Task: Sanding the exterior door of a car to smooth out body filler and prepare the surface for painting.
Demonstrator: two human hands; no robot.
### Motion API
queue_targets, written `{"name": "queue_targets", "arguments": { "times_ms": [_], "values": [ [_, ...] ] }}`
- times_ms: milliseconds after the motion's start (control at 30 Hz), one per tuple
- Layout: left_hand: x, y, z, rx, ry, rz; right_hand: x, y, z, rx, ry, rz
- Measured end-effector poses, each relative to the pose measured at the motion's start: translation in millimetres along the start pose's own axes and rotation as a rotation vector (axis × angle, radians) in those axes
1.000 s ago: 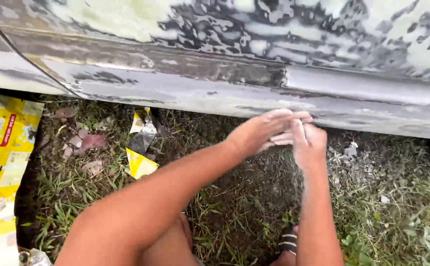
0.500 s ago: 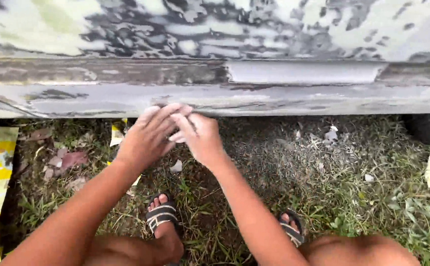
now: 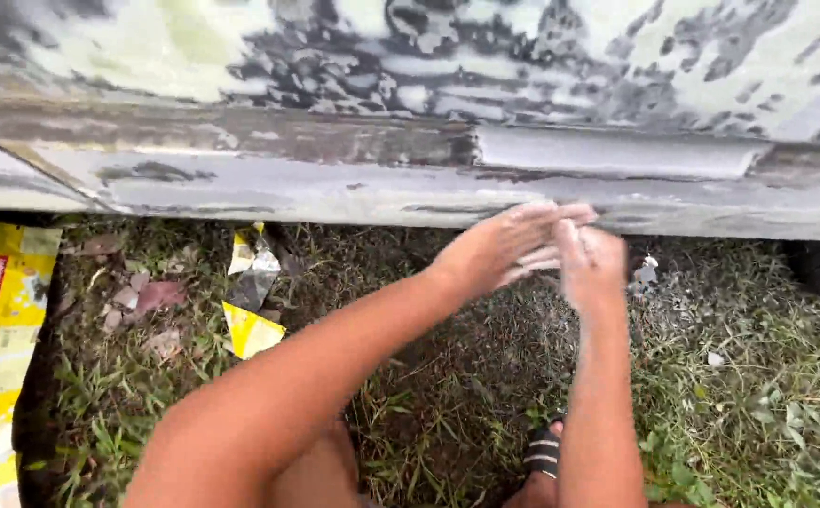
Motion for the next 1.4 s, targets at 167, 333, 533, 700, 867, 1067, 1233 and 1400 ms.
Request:
{"name": "queue_targets", "arguments": {
  "times_ms": [167, 333, 533, 700, 867, 1067, 1233, 1400],
  "values": [
    [-58.8, -16.6, -51.2, -0.242, 0.126, -0.022, -0.1, -52.2, -89.8, 0.187, -0.061, -0.144],
    [-145.5, -63.6, -93.2, -0.428, 0.369, 0.277, -2.9, -136.7, -142.6, 0.338, -0.007, -0.296],
    [-170.2, -119.1, -94.9, -0.016, 0.496, 0.110, 5.6, -169.8, -145.3, 0.399, 0.266, -0.185],
    [-82.6, -50.8, -56.7, -0.052, 0.295, 0.125, -0.6, -90.5, -87.2, 0.589, 0.094, -0.170],
    [13.3, -9.9, 9.6, 0.084, -0.041, -0.047, 0.7, -13.6, 8.4, 0.569, -0.103, -0.075],
    [120.6, 47.3, 84.7, 0.075, -0.020, 0.092, -1.0, 93.2, 114.3, 0.541, -0.170, 0.261],
    [143.5, 45.5, 105.5, -0.116, -0.025, 0.079, 5.2, 115.2, 142.2, 0.484, -0.122, 0.275],
    [85.9, 29.0, 55.6, -0.012, 0.043, 0.048, 15.6, 61.5, 84.4, 0.492, -0.014, 0.133]
  ]
}}
Point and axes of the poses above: each hand's wrist, its own x-axis towards the middle knuckle, its own y-axis out of the back of the hand, z = x × y, the point moved 9 cm from there along x, towards the middle knuckle, and after that the axes turned 14 degrees about y, right-handed, at the moved point
